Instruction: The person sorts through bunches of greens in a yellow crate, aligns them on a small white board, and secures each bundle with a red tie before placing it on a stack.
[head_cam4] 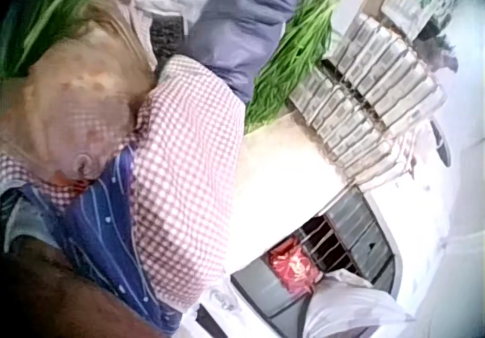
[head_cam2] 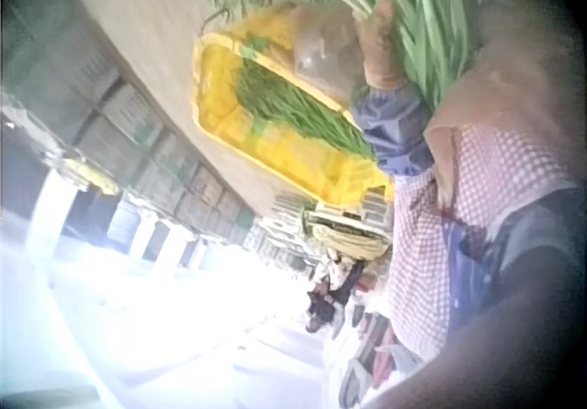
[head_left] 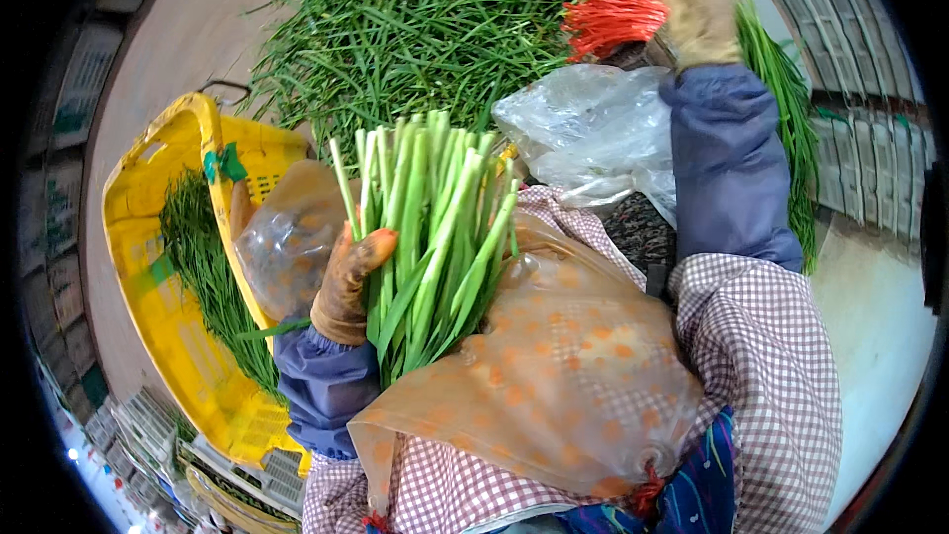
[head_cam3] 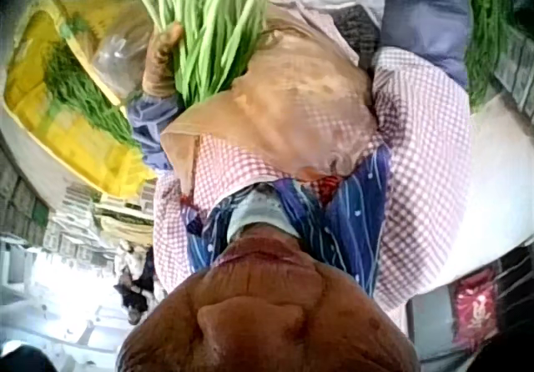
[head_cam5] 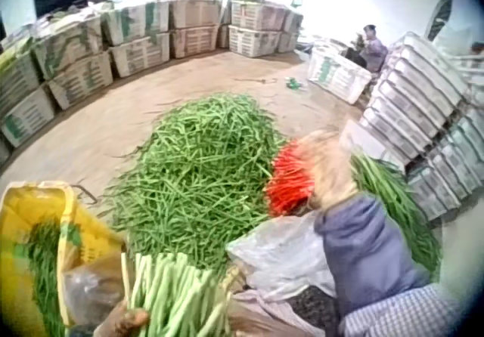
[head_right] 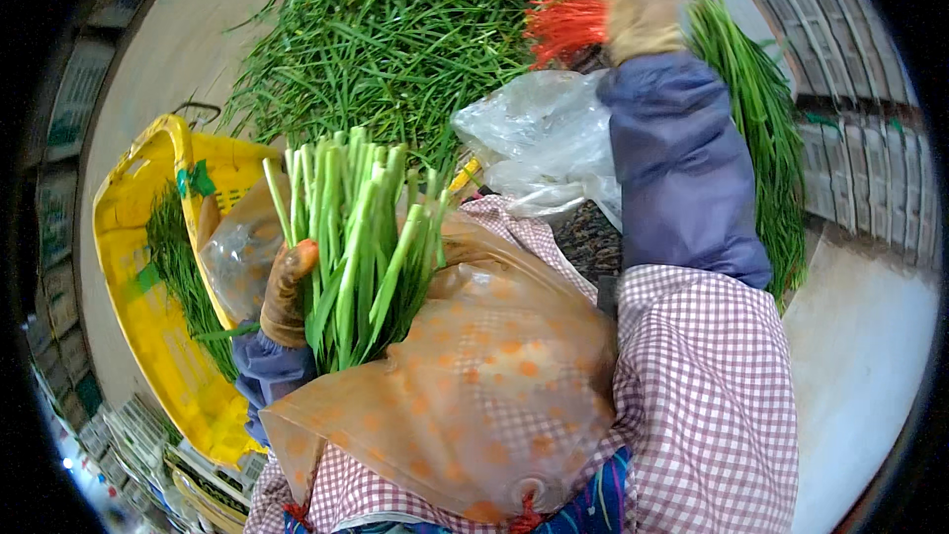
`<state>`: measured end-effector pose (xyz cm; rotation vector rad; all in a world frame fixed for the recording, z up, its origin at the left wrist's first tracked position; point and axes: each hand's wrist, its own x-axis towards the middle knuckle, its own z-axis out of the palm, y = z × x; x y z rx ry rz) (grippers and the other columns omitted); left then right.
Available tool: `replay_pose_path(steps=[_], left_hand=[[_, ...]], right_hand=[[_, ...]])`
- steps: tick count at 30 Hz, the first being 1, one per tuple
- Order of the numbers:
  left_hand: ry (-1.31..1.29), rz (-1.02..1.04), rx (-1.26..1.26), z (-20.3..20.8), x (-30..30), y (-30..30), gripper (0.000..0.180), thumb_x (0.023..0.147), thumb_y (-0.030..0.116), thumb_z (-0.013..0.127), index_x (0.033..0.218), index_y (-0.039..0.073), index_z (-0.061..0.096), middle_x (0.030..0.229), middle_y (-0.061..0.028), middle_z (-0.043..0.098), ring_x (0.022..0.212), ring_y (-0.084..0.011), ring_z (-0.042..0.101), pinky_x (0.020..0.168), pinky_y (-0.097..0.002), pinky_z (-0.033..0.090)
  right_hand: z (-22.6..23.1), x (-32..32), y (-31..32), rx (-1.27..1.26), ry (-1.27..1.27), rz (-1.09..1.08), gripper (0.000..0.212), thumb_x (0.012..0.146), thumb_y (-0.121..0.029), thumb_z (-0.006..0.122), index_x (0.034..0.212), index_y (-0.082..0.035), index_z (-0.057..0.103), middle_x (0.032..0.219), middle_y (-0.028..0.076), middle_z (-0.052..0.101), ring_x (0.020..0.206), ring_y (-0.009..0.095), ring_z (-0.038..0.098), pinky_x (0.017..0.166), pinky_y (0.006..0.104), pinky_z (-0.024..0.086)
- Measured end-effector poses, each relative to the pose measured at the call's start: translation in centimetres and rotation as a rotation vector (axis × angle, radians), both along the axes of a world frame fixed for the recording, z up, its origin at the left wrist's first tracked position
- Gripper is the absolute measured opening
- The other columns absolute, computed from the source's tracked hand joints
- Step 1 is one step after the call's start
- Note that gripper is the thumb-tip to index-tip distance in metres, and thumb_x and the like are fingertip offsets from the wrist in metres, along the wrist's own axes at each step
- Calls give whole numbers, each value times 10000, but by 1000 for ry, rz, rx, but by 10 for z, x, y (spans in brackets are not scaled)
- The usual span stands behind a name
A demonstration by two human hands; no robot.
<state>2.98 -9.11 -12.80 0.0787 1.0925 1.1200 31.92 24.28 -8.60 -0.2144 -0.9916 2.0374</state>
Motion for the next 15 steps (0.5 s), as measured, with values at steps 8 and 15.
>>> replay_pose_path(steps=[8,15], left_hand=[[-59,-66,120,-9,-3,1,640,787,245,654,1327,-19,434,1144,-160,613,977,-253,652,851,-375,555],[-22,-48,119,10,6,9,658,791,283,669,1319,-36,438,1145,-177,614,974,-266,656,859,-392,553]], right_hand=[[-72,-32,-199,-882,-234,351,581,902,-436,624,1281,-29,452,1140,124,574,1017,211,591,863,371,505],[-42,-51,-219,-848,-119,267,363,970,-309,551,1206,-33,560,1122,60,623,1021,197,614,865,350,524]])
